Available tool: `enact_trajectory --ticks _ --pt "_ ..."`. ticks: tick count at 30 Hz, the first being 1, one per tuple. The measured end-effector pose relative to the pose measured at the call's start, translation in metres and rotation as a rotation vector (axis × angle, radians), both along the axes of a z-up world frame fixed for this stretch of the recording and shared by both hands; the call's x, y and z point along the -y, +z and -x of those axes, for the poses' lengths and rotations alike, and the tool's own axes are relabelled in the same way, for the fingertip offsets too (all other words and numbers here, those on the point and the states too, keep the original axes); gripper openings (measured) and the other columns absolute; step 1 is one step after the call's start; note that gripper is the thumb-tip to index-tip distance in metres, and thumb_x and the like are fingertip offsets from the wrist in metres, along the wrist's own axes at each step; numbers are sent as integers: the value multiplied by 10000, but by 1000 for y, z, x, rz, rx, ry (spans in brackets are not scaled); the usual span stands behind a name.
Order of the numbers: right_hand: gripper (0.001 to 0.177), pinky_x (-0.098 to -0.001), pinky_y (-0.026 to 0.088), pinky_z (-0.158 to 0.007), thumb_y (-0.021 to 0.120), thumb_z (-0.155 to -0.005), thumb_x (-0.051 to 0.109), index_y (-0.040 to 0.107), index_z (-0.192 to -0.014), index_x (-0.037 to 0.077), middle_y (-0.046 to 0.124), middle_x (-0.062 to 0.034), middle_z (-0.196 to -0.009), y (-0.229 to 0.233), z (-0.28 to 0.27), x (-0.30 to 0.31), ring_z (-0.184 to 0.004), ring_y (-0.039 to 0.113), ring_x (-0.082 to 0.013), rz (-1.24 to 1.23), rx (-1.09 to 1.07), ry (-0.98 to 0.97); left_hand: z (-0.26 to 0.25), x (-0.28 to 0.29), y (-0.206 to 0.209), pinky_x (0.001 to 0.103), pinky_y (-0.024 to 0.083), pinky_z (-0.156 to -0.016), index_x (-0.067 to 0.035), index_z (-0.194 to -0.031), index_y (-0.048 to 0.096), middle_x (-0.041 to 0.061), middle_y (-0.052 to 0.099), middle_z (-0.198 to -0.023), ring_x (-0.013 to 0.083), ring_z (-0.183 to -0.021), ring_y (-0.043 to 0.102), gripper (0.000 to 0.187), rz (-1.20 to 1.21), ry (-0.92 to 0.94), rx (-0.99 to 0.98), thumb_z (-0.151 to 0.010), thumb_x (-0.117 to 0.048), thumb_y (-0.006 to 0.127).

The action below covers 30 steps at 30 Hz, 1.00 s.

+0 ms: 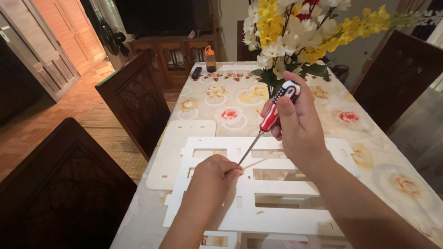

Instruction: The person assembles a white plastic shelving unit on a dining table. They use a screwdriver to tighten screws into pre-drilled holes, then fit multiple white plastic panels together to form the frame. The person continues to add panels and secure them with screws.

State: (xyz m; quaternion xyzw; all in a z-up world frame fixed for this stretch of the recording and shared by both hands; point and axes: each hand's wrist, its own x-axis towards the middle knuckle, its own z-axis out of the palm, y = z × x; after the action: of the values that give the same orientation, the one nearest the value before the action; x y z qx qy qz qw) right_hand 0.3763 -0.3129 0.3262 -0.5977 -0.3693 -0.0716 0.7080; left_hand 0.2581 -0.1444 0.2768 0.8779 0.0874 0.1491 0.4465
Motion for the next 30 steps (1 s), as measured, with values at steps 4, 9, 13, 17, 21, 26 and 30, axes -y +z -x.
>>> enact_trajectory --ticks 4,9,13,17,21,26,30 --pt "540 -177 401 -524 448 -1098 358 305 -1551 99 645 -49 -948 -1 0 1 -611 479 -34 40 -8 -15 -2 -1 1 318 551 -762 -89 -931 822 72 730 -905 233 -805 698 150 -74 -8 35 -836 -184 755" --pt "532 -174 394 -516 451 -1091 332 294 -1551 115 644 -42 -943 -2 2 2 -613 481 -31 49 -23 -3 -6 -1 2 308 563 -775 -112 -917 827 27 744 -960 217 -826 726 150 -23 37 -124 -820 -191 744" --pt "544 -172 419 -545 453 -1092 328 296 -1560 99 647 -39 -950 -4 4 -1 -636 495 -28 85 27 -39 -7 1 -1 323 555 -773 -110 -911 833 31 749 -957 218 -832 718 148 -6 78 -147 -818 -192 752" --pt "578 -180 426 -561 463 -1084 354 295 -1560 71 651 -39 -945 -1 9 -5 -641 495 -31 132 91 -41 -7 -2 -2 316 566 -769 -90 -912 828 60 758 -923 223 -805 730 150 -18 35 -50 -799 -168 769" --pt "606 -188 434 -570 467 -1074 373 283 -1561 64 650 -36 -947 0 10 -5 -649 497 -34 170 111 -45 -10 -4 -5 320 572 -762 -78 -905 827 73 761 -907 224 -795 734 151 -15 27 -81 -792 -167 783" --pt "609 -185 441 -575 457 -1074 378 279 -1564 63 652 -34 -943 2 10 -6 -652 505 -32 181 105 -47 -11 -5 -6 315 572 -767 -66 -906 824 63 765 -923 222 -790 735 154 -6 14 -88 -797 -167 780" --pt "615 -181 435 -573 458 -1076 387 278 -1563 58 650 -32 -947 2 9 -6 -645 491 -33 182 107 -40 -10 -5 -4 318 572 -764 -73 -910 825 66 765 -921 230 -784 733 155 -20 5 -74 -796 -168 780"
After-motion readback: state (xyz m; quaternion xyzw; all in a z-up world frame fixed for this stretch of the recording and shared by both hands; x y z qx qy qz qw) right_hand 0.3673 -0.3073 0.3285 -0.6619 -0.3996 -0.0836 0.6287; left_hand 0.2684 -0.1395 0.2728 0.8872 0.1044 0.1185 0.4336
